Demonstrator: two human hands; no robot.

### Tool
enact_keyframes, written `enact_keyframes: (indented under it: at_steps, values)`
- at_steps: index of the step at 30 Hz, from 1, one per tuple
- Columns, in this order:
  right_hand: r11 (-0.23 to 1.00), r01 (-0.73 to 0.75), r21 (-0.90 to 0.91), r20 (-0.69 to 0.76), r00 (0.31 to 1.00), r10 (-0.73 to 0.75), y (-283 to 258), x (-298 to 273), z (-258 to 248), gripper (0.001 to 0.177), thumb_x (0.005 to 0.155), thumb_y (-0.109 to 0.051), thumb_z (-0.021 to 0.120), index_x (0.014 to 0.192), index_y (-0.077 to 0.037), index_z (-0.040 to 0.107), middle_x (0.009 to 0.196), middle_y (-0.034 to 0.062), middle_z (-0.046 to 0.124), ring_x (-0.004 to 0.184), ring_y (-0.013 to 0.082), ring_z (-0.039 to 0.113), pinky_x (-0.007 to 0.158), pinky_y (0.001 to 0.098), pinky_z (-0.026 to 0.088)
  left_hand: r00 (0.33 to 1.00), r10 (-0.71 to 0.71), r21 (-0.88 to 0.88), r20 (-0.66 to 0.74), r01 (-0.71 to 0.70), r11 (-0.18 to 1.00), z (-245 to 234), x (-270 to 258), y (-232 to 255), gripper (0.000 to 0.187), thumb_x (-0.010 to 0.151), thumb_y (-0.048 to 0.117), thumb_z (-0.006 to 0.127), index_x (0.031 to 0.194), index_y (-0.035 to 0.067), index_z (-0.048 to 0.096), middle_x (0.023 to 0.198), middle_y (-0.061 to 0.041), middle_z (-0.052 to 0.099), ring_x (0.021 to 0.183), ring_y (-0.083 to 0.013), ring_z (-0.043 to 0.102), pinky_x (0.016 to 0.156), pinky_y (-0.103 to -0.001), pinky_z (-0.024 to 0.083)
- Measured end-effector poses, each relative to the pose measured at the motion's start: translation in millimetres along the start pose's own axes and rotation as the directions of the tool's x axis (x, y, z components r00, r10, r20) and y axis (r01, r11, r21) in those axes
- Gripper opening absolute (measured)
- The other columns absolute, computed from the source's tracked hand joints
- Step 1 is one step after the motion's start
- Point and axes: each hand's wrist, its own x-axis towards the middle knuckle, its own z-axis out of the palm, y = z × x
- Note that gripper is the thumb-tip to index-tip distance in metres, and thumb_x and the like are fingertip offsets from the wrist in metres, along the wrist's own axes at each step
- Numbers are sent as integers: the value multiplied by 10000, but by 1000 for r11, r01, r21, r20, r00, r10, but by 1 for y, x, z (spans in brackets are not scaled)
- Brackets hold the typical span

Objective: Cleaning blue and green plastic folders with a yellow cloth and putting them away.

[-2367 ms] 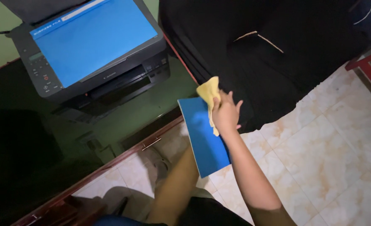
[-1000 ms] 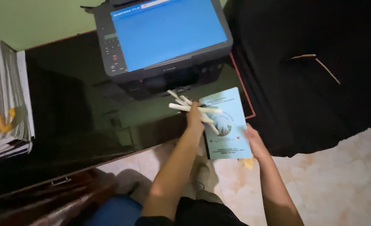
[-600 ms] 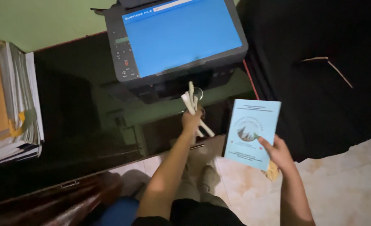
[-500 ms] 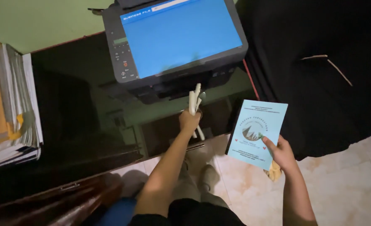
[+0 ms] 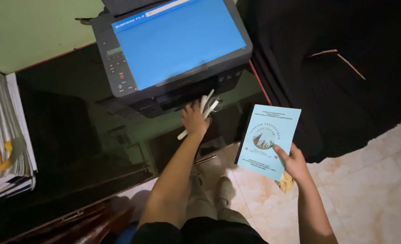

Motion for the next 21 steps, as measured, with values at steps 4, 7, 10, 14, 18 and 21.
enact_keyframes:
  at_steps: [4, 7, 10, 14, 18, 21]
  values:
    - [997, 16, 69, -43, 999, -14, -4, -12, -2, 296, 975, -199, 671, 1169, 24, 678, 965, 71, 725, 849, 125, 644, 770, 306, 528, 987, 125, 60, -97, -120, 991, -10, -23, 14, 845, 703, 317, 902, 1425, 153, 495, 1450, -175, 406, 1333, -425, 369, 1065, -593, 326]
    - [987, 156, 37, -114, 982, -151, -5, -21, 1, 286, 964, -191, 687, 1135, 38, 682, 1079, 78, 685, 857, 147, 649, 770, 312, 537, 930, 319, -173, -186, -350, 921, 11, -67, 27, 693, 834, 336, 860, 1410, 140, 529, 1445, -147, 485, 1347, -377, 475, 1126, -535, 399]
    - [885, 373, -280, -185, 883, -431, -22, -44, 13, 268, 939, -182, 739, 1096, 32, 702, 1112, 120, 630, 892, 234, 654, 798, 336, 539, 925, 378, -711, -34, -288, 642, 22, -122, 71, 655, 863, 304, 819, 1419, 128, 521, 1410, -82, 558, 1259, -257, 604, 1080, -401, 517]
    - [622, 485, -615, -92, 739, -667, -55, -81, 33, 271, 825, -126, 762, 1062, -15, 692, 1139, 205, 597, 967, 353, 647, 815, 377, 543, 854, 480, -971, 200, 107, 213, 35, -170, 107, 645, 876, 249, 766, 1421, 65, 474, 1321, -64, 577, 1148, -168, 626, 980, -341, 530]
    - [598, 615, -513, 48, 716, -696, -77, -97, 11, 410, 698, -192, 844, 1059, -39, 723, 996, 178, 577, 887, 345, 631, 763, 401, 533, 868, 436, -971, 237, 229, 72, 76, -167, 101, 498, 1015, 350, 633, 1355, -13, 602, 1227, -114, 704, 1100, -179, 672, 991, -342, 537]
    - [585, 737, -340, -12, 619, -786, -80, -98, -22, 339, 764, -182, 856, 1072, -80, 757, 1003, 82, 645, 888, 282, 652, 794, 374, 543, 867, 410, -951, 283, 310, 1, 83, -159, 97, 490, 1036, 363, 569, 1341, -17, 623, 1270, -88, 692, 1146, -171, 654, 1032, -329, 503]
